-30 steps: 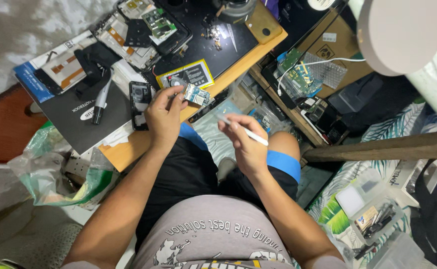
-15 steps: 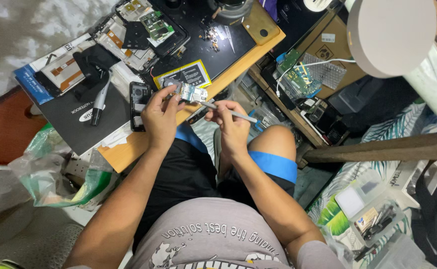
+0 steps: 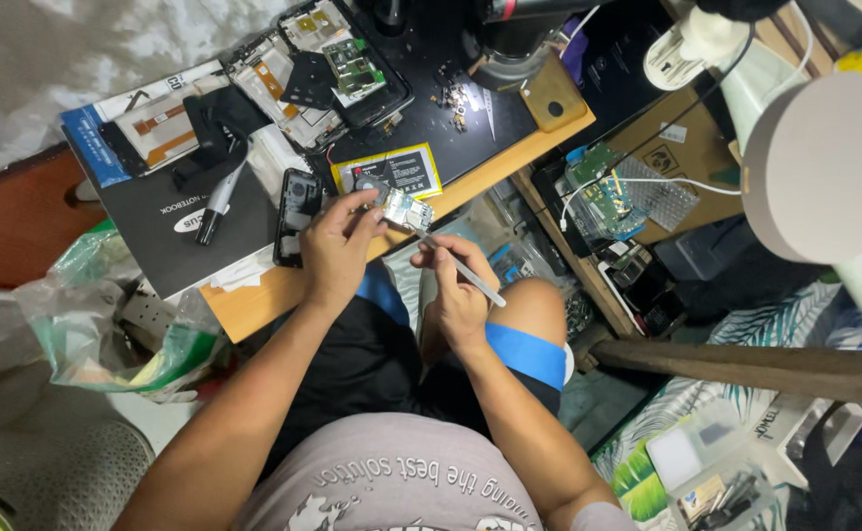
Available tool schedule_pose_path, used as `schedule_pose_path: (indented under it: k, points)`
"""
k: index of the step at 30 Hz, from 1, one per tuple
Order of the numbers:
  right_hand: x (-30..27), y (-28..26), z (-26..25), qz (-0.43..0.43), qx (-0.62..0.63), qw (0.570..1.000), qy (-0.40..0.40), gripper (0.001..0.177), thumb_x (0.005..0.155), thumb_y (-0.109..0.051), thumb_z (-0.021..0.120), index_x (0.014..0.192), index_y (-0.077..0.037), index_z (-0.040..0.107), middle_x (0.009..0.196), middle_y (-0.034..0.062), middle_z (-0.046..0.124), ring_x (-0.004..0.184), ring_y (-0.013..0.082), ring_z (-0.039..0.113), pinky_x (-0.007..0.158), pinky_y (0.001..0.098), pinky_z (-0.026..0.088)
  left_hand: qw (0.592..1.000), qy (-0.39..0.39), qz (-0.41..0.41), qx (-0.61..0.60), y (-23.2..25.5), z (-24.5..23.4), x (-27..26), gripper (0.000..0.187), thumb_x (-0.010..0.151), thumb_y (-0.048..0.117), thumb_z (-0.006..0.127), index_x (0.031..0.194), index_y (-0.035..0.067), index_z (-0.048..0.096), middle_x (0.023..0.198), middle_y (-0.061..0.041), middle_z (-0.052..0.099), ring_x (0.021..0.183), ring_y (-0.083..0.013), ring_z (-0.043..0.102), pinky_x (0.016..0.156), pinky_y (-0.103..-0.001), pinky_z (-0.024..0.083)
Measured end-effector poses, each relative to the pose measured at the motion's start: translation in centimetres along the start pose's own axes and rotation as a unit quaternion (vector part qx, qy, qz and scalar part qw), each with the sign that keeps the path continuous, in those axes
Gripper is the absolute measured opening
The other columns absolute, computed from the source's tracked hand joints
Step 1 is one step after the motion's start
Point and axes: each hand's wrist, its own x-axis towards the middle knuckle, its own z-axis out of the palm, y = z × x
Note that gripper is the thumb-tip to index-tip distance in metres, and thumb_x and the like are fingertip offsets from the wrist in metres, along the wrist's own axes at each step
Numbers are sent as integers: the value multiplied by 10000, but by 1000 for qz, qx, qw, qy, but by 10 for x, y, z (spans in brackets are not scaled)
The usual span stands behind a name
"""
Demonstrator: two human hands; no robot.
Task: The person disassembles a small electronic device, likely a mobile phone, using a plastic pry tool and a screwdriver. They remove the back cover, disconnect internal components, and manipulate the circuit board and battery.
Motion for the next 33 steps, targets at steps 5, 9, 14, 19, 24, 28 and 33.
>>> schedule_pose_path:
  k: [5, 9, 14, 19, 24, 28, 33]
  points:
    - [11, 1, 7, -25, -56, 998, -4, 174, 1087, -42, 548, 1213, 65, 601, 1093, 167, 715, 979, 214, 718, 921, 340, 578, 1000, 15, -6, -7, 3, 2, 0, 224, 962, 12, 691, 1186, -3, 701, 995, -101, 784, 867, -174, 797, 728, -251, 618]
    - [21, -3, 17, -32, -73, 997, -6, 182, 1088, -46, 544, 1220, 62, 609, 1119, 166, 727, 1028, 213, 721, 957, 325, 565, 999, 13, -3, -39, 6, 0, 4, 225, 978, 17, 677, 1201, -13, 684, 1030, -105, 773, 866, -168, 790, 744, -260, 648]
    - [29, -7, 29, -29, -146, 989, 17, 174, 1069, -49, 575, 1192, 51, 648, 1113, 140, 743, 1016, 187, 721, 935, 301, 570, 998, 6, -29, -57, 7, -3, 5, 218, 980, 22, 691, 1193, -23, 682, 1024, -109, 763, 861, -152, 764, 751, -264, 649]
    - [30, 0, 28, -29, -130, 991, 26, 175, 1067, -54, 584, 1199, 39, 649, 1140, 127, 730, 1069, 175, 698, 960, 286, 541, 994, 19, -58, -89, 4, -1, 11, 158, 974, 38, 712, 1108, -34, 672, 976, -105, 775, 844, -139, 767, 743, -261, 637]
    - [34, 5, 21, -45, -173, 984, 18, 164, 1064, -54, 602, 1185, 32, 672, 1122, 132, 730, 1046, 179, 687, 946, 289, 537, 991, 39, -110, -69, 3, 3, 11, 131, 954, 38, 734, 1042, -22, 659, 919, -93, 773, 781, -128, 758, 688, -256, 620]
    - [31, 8, 17, -50, -142, 989, -8, 169, 1063, -63, 586, 1189, 23, 659, 1116, 116, 744, 1049, 179, 712, 969, 293, 558, 991, 28, -56, -120, -2, 3, 14, 107, 963, 17, 714, 1031, -16, 638, 944, -70, 745, 844, -110, 748, 734, -259, 659]
    - [30, 14, 16, -71, -170, 983, -13, 147, 1051, -37, 604, 1155, 43, 670, 1162, 151, 716, 1089, 209, 692, 985, 315, 542, 996, 35, -62, -50, -4, 4, 12, 110, 955, 7, 733, 1007, -17, 639, 886, -64, 739, 771, -117, 752, 667, -251, 624]
